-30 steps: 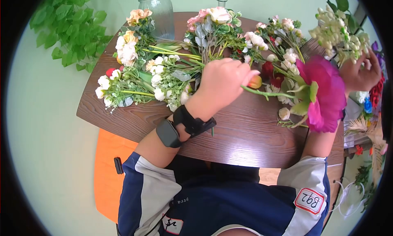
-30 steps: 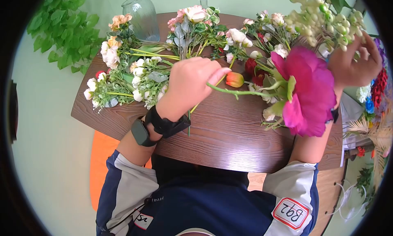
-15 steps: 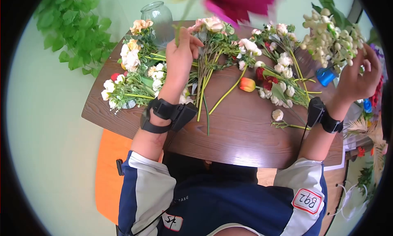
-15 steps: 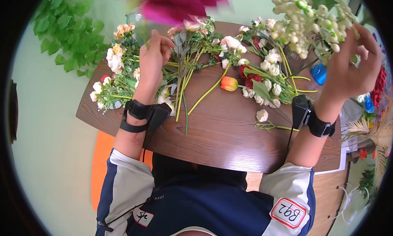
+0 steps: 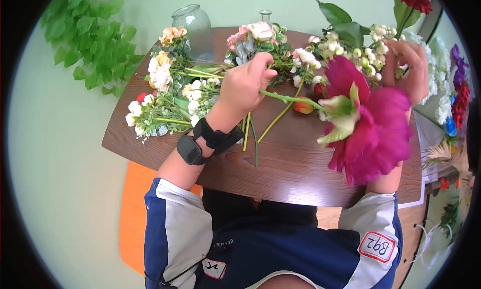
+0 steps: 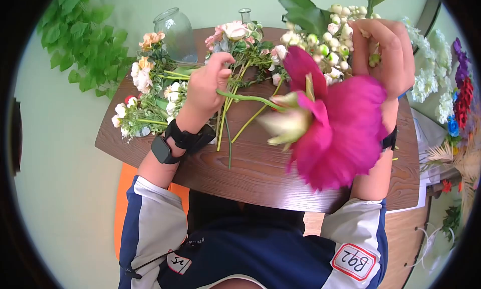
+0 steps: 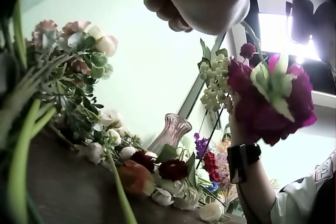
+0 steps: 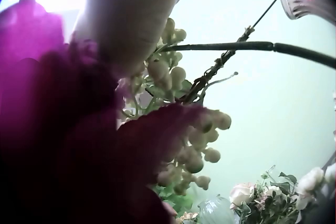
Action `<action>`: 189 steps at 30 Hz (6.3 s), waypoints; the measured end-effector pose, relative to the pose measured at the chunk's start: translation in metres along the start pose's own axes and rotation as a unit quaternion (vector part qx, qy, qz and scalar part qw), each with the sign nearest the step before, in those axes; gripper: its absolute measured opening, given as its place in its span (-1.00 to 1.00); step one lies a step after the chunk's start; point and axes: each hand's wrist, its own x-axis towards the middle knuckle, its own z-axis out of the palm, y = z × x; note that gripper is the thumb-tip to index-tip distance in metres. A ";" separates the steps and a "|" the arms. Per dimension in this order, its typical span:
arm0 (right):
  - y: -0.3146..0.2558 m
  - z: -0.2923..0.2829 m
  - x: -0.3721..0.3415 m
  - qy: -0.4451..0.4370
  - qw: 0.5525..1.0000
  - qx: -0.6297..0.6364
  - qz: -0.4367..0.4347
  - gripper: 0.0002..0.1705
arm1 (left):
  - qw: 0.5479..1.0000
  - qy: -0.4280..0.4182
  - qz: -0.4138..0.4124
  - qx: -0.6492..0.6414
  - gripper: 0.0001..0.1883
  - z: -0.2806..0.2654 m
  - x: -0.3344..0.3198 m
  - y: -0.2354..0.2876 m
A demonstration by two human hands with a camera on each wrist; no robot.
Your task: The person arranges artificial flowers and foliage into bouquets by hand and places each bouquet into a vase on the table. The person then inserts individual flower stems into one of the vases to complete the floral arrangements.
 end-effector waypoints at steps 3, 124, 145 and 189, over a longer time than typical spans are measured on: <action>0.002 0.002 0.002 -0.009 0.998 0.020 -0.052 -0.70 | 0.991 -0.091 -0.007 0.095 -0.79 -0.002 -0.010 0.000; 0.015 -0.003 -0.011 -0.082 0.330 0.829 0.445 -0.76 | 0.956 -0.033 -0.171 -0.238 -0.67 0.016 -0.018 0.008; -0.013 0.017 -0.013 -0.012 0.072 0.798 0.598 -0.87 | 0.957 -0.169 -0.185 -0.147 -0.78 0.006 -0.019 0.019; -0.103 0.060 -0.063 -0.454 0.546 0.532 0.462 -0.88 | 0.727 -0.094 -0.353 -0.582 -0.32 0.008 -0.011 0.012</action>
